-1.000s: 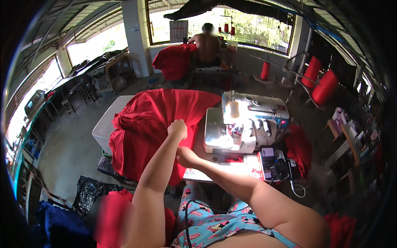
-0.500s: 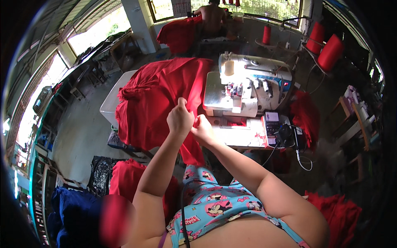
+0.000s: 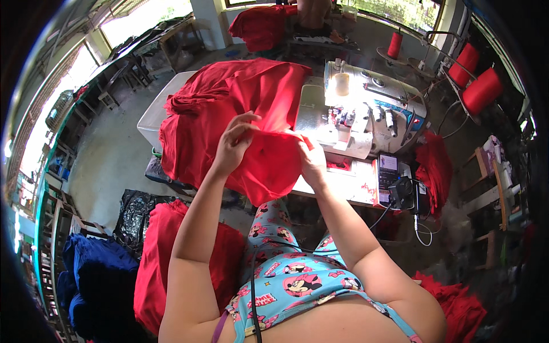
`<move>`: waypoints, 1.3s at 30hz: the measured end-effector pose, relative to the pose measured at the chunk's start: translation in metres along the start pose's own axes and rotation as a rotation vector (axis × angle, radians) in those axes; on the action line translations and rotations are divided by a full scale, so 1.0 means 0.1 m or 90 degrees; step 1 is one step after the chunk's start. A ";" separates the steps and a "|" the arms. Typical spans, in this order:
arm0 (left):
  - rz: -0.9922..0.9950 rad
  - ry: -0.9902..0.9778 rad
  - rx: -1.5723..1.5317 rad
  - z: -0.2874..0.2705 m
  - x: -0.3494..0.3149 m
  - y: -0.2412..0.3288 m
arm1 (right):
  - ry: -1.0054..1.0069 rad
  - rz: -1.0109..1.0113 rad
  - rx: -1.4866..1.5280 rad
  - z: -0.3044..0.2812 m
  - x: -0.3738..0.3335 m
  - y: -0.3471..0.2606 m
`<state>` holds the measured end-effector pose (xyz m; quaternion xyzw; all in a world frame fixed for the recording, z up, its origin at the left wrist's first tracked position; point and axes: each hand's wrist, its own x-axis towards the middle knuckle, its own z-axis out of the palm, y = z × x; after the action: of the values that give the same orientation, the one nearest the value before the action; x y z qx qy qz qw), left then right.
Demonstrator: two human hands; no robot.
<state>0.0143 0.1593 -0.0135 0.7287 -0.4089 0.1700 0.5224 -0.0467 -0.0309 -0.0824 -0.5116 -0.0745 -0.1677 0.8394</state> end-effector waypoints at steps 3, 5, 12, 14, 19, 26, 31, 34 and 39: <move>-0.246 0.058 -0.207 0.25 0.05 -0.14 | 0.083 -0.018 -0.062 0.09 0.13 0.04; -0.144 0.055 0.009 0.35 0.11 -0.15 | 0.094 -0.077 -0.213 -0.02 0.17 0.01; -0.193 -0.200 0.523 0.59 -0.31 -0.59 | 0.027 -0.111 -0.945 -0.30 -0.22 0.40; 0.005 -0.067 0.567 0.57 -0.41 -0.57 | 0.027 -0.149 -0.970 -0.27 -0.26 0.35; -0.061 -0.183 0.620 0.61 -0.43 -0.73 | -0.044 -0.125 -1.030 -0.34 -0.15 0.42; -0.132 -0.289 0.436 0.44 -0.27 -0.03 | -0.132 -0.306 -0.771 -0.55 -0.53 -0.50; -0.122 -0.300 0.363 0.08 -0.36 0.52 | 0.049 -0.301 -0.843 -1.48 -0.58 -1.92; -0.115 -0.313 0.300 -0.03 -0.38 0.66 | 0.291 -0.259 -1.010 -2.37 -0.68 -2.69; -0.133 -0.311 0.227 0.06 -0.38 0.90 | 0.195 -0.080 -1.141 -3.08 -0.86 -2.75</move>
<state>-0.0788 0.1592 0.0146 0.8662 -0.4087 0.0043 0.2875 -0.2394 -0.4007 -0.0222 -0.9395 0.1680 -0.2743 0.1177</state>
